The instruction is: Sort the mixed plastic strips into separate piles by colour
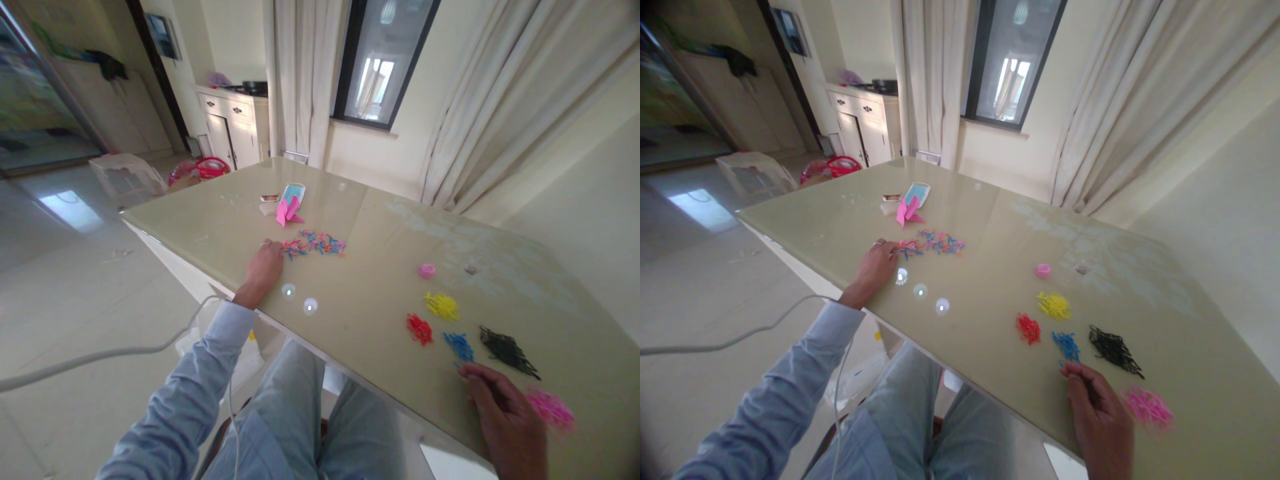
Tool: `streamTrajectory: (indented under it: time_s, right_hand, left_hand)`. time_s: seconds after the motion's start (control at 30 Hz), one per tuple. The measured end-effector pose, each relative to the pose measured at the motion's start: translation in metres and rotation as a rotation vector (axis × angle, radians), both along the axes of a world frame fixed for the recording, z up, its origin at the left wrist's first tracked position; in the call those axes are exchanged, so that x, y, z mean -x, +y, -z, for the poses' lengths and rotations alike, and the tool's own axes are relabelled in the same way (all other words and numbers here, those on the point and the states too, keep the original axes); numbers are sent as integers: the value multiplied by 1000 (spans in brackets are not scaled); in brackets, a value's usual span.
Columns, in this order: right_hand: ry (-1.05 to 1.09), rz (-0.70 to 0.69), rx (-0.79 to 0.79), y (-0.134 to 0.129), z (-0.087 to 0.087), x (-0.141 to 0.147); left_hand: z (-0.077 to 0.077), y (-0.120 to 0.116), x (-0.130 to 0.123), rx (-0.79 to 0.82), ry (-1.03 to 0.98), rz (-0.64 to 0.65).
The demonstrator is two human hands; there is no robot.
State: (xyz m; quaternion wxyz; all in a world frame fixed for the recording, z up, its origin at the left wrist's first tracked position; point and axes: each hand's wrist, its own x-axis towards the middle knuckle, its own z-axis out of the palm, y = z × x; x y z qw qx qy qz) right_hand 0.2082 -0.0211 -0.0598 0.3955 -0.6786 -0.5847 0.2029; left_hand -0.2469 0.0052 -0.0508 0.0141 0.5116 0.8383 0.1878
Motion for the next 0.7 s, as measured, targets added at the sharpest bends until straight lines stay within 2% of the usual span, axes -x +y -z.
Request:
streamTrajectory:
  time_s: [0.3, 0.7]
  right_hand:
    - [5, 10, 1, -2, 0, 1]
    - [-9, 26, 22, -3, -1, 1]
  left_hand:
    - [-2, -1, 2, 57, 22, -22]
    - [-1, -2, 4, 16, -4, -75]
